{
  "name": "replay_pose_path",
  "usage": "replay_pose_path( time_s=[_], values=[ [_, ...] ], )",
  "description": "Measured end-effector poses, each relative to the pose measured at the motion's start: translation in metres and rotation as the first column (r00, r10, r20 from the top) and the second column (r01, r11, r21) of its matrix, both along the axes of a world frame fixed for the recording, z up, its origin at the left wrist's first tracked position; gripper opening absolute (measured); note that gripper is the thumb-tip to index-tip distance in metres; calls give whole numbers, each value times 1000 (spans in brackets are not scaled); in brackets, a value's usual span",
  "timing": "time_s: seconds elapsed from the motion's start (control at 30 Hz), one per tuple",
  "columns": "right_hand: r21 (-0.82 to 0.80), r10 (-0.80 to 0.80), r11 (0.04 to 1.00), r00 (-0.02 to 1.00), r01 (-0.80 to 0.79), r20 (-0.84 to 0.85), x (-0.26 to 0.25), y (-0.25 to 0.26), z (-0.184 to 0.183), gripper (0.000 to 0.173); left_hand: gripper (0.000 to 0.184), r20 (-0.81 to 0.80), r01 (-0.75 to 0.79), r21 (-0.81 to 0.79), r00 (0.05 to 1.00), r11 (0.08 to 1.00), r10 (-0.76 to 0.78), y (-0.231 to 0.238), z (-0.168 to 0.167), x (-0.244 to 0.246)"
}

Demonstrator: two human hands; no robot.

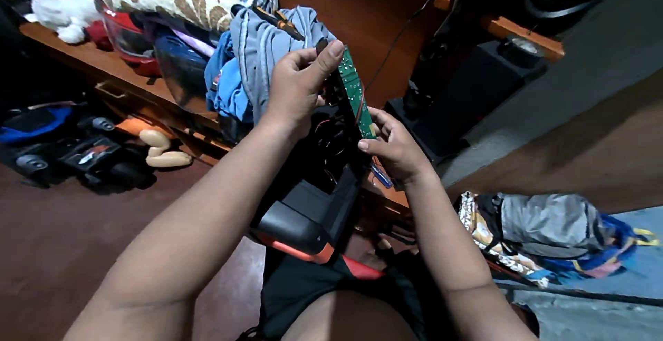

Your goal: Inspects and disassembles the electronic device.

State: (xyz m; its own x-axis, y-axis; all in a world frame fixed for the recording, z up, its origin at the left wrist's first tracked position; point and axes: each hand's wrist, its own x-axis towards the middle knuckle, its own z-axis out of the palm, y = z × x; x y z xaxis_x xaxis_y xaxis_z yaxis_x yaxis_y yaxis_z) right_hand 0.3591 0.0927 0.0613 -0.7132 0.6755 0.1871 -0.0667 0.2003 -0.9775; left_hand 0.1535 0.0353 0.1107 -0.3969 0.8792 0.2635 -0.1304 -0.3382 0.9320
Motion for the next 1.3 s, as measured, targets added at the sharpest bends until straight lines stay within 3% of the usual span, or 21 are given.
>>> replay_pose_path(
  time_s=[0.4, 0.6, 0.7, 0.8, 0.9, 1.0, 1.3],
  values=[
    [-20, 29, 999, 1000, -29, 8, 2, -2, 8, 98, 38, -19, 95, 78, 995, 992, -94, 0, -1, 1],
    [-22, -10, 1000, 999, 9, -44, 5, 2, 4, 99, 43, -46, 236, 102, 972, 966, -232, 0, -2, -2],
    [-39, -7, 999, 995, 4, -95, 6, 4, 2, 98, 46, -40, 196, 47, 980, 980, -194, -1, 0, -3],
    [-49, -4, 999, 990, -3, -141, 6, 5, 0, 98, 36, -51, 143, 31, 989, 989, -142, 2, -1, -7],
    [-64, -26, 998, 989, 17, -149, 9, 1, 2, 92, 25, -154, 98, -10, 983, 995, -98, 2, -4, -9],
    [-58, 3, 998, 981, -15, -194, 8, 7, 4, 97, 13, -261, 50, -89, 963, 995, -72, 1, 0, -4],
    [-56, 17, 998, 976, -30, -218, 6, 8, 3, 96, 13, -341, 38, -63, 938, 997, -57, 4, -3, 1]
  ],
)
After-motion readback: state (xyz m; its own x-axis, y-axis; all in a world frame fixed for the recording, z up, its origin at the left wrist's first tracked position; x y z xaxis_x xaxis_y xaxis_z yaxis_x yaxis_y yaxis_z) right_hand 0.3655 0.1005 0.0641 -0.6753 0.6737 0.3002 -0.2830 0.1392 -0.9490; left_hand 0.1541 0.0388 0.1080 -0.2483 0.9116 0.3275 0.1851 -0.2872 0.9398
